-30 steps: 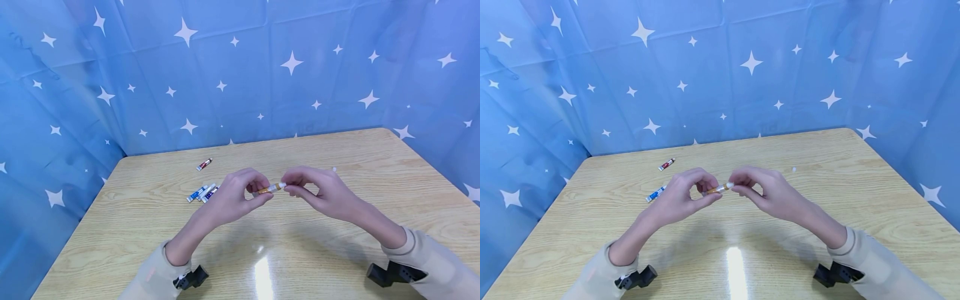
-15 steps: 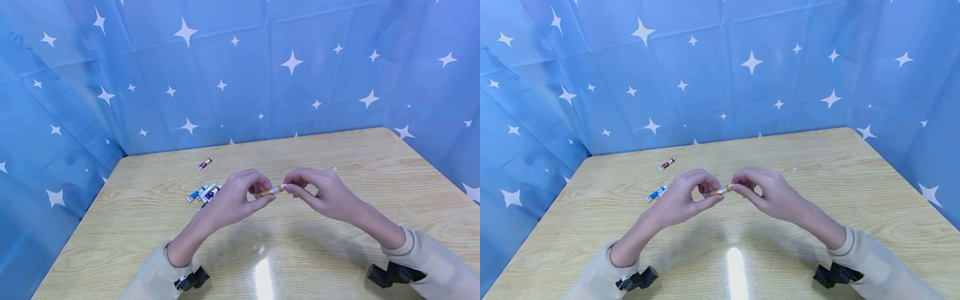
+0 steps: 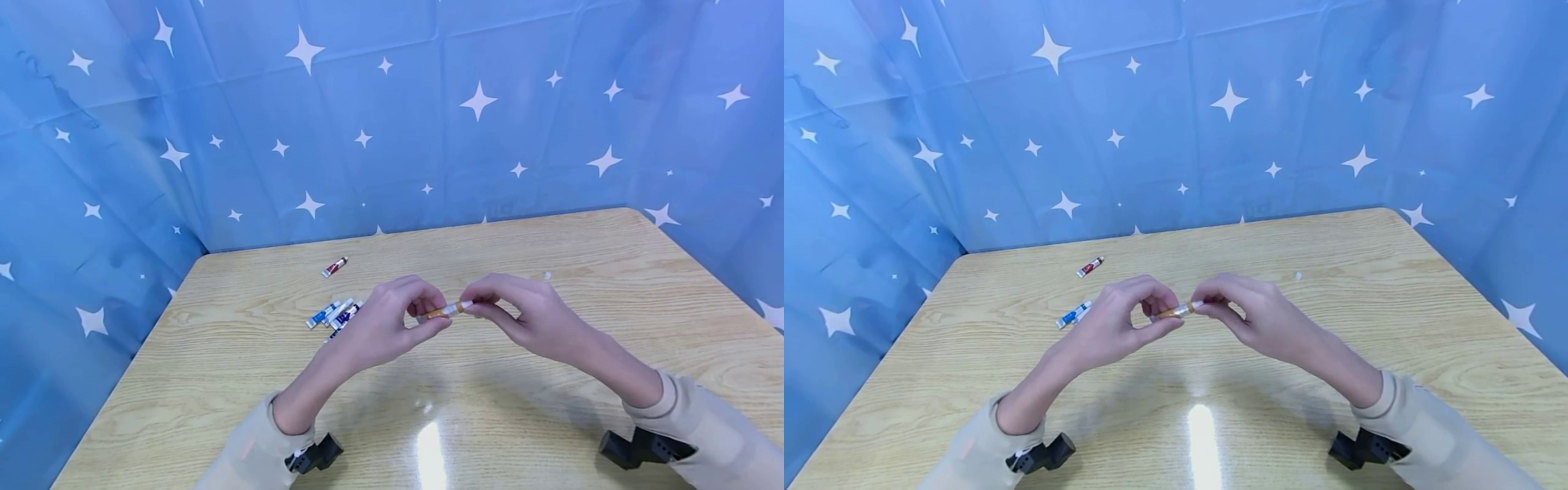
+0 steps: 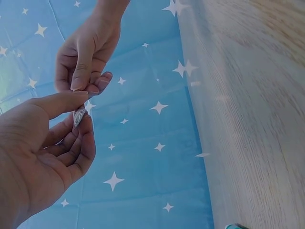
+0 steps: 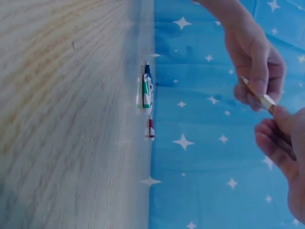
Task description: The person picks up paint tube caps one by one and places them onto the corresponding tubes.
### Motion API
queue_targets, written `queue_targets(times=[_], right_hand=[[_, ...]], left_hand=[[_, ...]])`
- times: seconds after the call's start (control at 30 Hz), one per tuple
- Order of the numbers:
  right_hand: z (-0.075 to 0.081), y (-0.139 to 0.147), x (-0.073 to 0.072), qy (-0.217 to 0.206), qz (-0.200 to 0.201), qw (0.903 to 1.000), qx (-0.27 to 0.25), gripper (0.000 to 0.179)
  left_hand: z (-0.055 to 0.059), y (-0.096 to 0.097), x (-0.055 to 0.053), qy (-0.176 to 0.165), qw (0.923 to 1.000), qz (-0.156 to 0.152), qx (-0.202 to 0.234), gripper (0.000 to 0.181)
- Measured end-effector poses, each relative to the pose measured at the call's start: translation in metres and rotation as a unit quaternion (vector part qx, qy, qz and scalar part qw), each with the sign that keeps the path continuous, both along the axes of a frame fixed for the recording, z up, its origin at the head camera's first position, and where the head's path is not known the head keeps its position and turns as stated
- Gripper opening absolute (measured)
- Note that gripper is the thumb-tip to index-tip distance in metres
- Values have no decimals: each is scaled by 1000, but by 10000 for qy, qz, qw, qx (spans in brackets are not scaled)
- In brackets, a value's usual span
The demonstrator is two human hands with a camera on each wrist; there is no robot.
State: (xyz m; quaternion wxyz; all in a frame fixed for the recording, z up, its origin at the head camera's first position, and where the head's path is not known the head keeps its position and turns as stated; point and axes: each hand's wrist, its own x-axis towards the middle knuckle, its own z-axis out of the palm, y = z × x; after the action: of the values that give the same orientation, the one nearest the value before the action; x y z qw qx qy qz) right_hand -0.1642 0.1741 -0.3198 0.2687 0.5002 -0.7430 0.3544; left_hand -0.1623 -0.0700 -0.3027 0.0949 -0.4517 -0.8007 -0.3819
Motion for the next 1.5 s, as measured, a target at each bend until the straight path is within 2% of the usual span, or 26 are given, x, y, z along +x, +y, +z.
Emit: queue_targets(times=[0.4,0.73,1.0,1.27,1.4,1.5], right_hand=[[-3,0,-1,226,-16,9997,-64,25],[-5,1,0,202,-50,9998,67,28],[-4,1,1,8,-250,9995,181,28],[-6,2,-1,-173,-262,9992,242,23],[-8,2,-2,-232,-160,9993,249,18],[-9,3,-3,-286,-187,9989,310,16]], left_hand=[[2,3,6,13,9999,114,-100,12],[1,6,8,105,9995,253,-143,12],[0,7,9,254,9986,411,-223,12],[-1,7,8,800,9926,675,-609,12],[-4,5,6,1115,9879,836,-682,11],[-6,2,5,1213,9857,930,-708,11]])
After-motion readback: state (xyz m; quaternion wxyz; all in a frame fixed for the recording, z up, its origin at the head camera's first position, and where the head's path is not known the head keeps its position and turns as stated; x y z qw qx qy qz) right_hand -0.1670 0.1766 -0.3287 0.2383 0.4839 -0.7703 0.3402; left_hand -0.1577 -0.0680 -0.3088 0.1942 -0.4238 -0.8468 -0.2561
